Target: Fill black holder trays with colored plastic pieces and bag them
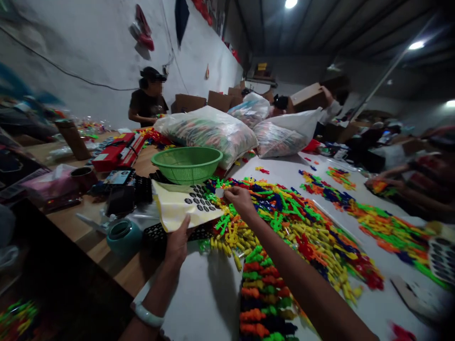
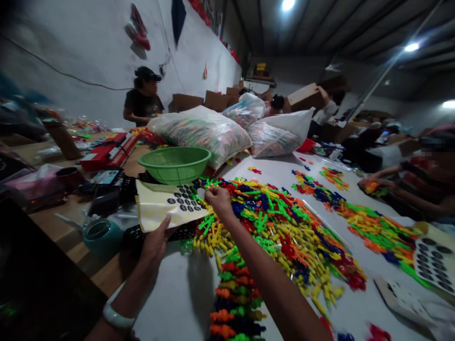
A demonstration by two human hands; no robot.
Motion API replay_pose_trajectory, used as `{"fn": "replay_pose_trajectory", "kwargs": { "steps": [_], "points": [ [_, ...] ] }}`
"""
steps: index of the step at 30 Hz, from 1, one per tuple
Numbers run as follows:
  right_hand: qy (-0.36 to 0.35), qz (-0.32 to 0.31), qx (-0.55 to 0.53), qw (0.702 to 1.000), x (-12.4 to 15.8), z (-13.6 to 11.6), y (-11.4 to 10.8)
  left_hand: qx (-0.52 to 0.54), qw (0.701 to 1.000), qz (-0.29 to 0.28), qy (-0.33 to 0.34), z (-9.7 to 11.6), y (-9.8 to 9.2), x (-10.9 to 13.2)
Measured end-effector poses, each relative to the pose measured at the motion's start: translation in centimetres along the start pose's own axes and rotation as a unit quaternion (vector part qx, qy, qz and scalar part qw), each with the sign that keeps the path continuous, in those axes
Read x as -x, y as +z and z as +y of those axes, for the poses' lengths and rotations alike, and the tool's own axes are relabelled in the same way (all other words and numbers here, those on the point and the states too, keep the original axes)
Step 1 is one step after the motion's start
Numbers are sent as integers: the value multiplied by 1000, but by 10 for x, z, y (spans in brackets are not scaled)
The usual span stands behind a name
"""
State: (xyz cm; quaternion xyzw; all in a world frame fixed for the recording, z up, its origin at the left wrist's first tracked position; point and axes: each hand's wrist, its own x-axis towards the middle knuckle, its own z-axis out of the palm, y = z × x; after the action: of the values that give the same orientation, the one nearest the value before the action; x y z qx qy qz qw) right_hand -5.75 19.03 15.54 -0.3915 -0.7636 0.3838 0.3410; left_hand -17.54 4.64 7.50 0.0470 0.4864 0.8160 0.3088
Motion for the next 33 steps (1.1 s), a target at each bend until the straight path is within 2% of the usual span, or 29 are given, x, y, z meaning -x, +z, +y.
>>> {"fn": "replay_pose_trajectory", "kwargs": {
  "steps": [2,4,5,6,8,10,12,14,16,18,20,21,22,24,27,29,33],
  "points": [
    [15,34,-41,998,17,2,-37,-41,996,-41,-67,7,-7,11],
    [15,78,-86,993,45,8,-76,-145,976,-96,-130,13,-10,30],
    [12,104,-104,989,62,13,-95,-211,961,-123,-133,16,-9,42],
    [12,131,-118,984,80,20,-111,-272,944,-151,-111,17,-6,57],
    [32,186,-123,974,118,37,-136,-353,911,-211,-11,17,9,89],
    [68,231,-118,963,156,58,-149,-380,866,-311,93,11,33,122],
    [111,257,-118,953,189,79,-152,-399,789,-438,163,-1,57,150],
    [149,273,-132,941,218,96,-149,-431,705,-523,211,-18,76,167],
    [176,285,-156,929,244,107,-142,-480,637,-547,254,-33,84,173],
    [190,288,-186,920,265,111,-133,-544,566,-543,298,-41,82,170],
    [191,283,-210,916,282,113,-120,-603,490,-535,331,-41,74,160],
    [189,277,-218,917,288,114,-113,-624,460,-534,338,-37,69,154],
    [187,270,-221,918,293,115,-105,-636,444,-534,337,-33,64,148],
    [186,251,-219,925,298,116,-90,-644,445,-536,316,-23,54,137],
    [180,243,-198,932,297,116,-72,-639,487,-530,272,-11,43,129],
    [161,255,-173,938,294,115,-65,-634,510,-524,252,-9,38,127],
    [92,277,-92,952,291,111,-61,-626,532,-520,235,-11,36,128]
  ]
}}
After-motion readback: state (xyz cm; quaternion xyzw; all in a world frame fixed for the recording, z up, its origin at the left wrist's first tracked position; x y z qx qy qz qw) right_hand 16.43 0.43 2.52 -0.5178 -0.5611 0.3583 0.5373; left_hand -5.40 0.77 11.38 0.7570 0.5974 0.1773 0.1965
